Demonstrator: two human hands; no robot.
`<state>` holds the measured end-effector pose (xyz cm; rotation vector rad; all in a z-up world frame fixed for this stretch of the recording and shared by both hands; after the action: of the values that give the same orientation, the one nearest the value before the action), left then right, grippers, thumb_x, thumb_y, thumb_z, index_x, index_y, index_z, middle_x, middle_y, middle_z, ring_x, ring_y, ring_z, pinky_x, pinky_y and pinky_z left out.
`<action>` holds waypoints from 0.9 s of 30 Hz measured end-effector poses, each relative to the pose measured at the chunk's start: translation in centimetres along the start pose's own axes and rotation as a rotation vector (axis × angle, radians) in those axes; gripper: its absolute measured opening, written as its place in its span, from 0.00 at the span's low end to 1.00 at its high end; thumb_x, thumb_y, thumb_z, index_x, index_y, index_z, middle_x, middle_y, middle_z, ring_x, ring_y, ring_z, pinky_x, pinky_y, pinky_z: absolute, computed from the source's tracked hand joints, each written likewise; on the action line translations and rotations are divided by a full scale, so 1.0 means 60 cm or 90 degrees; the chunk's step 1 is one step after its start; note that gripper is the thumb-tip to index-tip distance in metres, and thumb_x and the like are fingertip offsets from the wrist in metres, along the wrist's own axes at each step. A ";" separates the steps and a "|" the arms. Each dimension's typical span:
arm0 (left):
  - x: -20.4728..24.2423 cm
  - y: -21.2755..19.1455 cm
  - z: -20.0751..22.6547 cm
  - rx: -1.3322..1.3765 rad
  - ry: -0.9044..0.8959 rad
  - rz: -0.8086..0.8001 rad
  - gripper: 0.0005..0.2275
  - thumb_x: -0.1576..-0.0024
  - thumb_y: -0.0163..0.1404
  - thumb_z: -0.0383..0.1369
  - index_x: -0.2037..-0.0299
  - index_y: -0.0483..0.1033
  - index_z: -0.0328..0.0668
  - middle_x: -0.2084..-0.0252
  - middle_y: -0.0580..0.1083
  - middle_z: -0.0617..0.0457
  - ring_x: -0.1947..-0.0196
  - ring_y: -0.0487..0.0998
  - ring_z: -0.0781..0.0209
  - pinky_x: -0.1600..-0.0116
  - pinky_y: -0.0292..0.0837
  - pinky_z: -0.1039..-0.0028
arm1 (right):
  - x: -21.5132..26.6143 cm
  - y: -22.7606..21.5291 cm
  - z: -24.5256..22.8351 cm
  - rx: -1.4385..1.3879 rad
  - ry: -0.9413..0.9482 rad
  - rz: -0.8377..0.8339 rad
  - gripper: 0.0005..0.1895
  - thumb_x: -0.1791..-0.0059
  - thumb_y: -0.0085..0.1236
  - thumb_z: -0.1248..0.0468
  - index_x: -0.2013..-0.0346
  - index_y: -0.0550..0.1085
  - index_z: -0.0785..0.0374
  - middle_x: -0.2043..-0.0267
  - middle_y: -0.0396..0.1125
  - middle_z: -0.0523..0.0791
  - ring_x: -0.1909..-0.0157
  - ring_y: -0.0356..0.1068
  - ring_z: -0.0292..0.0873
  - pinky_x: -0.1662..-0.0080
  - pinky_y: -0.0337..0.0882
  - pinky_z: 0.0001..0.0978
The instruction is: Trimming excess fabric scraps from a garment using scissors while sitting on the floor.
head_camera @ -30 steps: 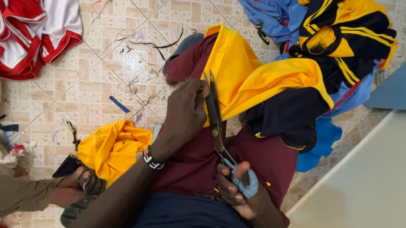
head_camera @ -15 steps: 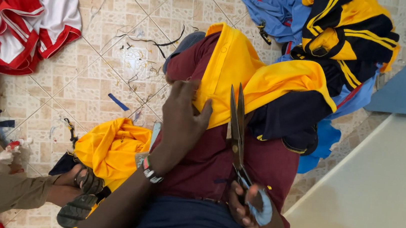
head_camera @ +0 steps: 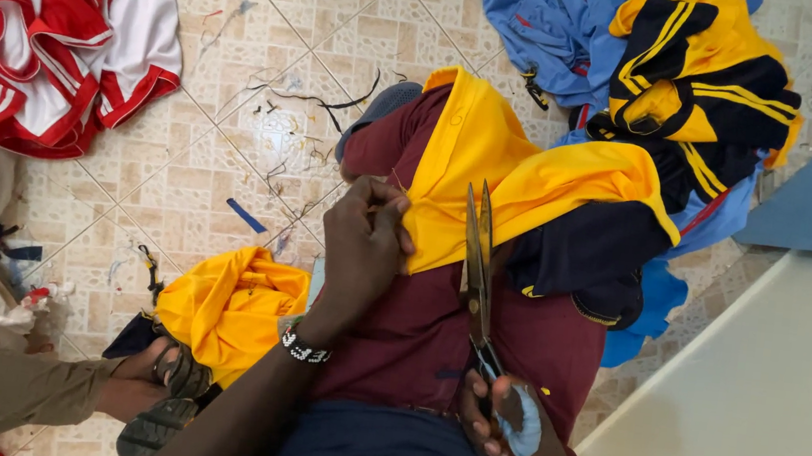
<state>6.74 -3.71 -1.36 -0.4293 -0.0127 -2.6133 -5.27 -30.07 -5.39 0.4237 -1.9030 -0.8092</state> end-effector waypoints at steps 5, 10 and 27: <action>0.000 0.001 0.001 -0.005 0.039 0.008 0.02 0.41 0.48 0.20 0.62 0.71 0.34 0.75 0.73 0.53 0.87 0.73 0.67 0.83 0.66 0.78 | 0.004 -0.011 -0.008 0.090 0.009 0.063 0.24 0.51 0.60 0.47 0.63 0.67 0.66 0.80 0.61 0.47 0.85 0.53 0.34 0.83 0.50 0.24; 0.003 0.007 0.033 -0.162 0.206 0.019 0.12 0.46 0.54 0.21 0.51 0.76 0.32 0.64 0.76 0.48 0.73 0.76 0.61 0.68 0.73 0.74 | 0.030 0.024 -0.030 0.150 -0.007 0.041 0.26 0.51 0.61 0.47 0.60 0.68 0.69 0.78 0.62 0.49 0.82 0.54 0.35 0.80 0.50 0.26; 0.018 0.018 0.061 -0.247 0.282 0.030 0.05 0.47 0.51 0.18 0.63 0.72 0.35 0.64 0.74 0.47 0.71 0.74 0.52 0.64 0.68 0.64 | -0.002 -0.001 -0.008 0.088 0.044 0.083 0.19 0.51 0.63 0.56 0.57 0.72 0.70 0.78 0.61 0.45 0.83 0.52 0.30 0.81 0.50 0.20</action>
<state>7.45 -4.86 2.38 0.0327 0.6486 -2.6040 -4.80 -30.23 -5.37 0.4020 -1.9060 -0.5733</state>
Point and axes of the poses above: each hand's wrist, its own x-axis away from the middle knuckle, its own y-axis out of the palm, z = x × y, the point moved 9 cm from there along -x, towards the middle knuckle
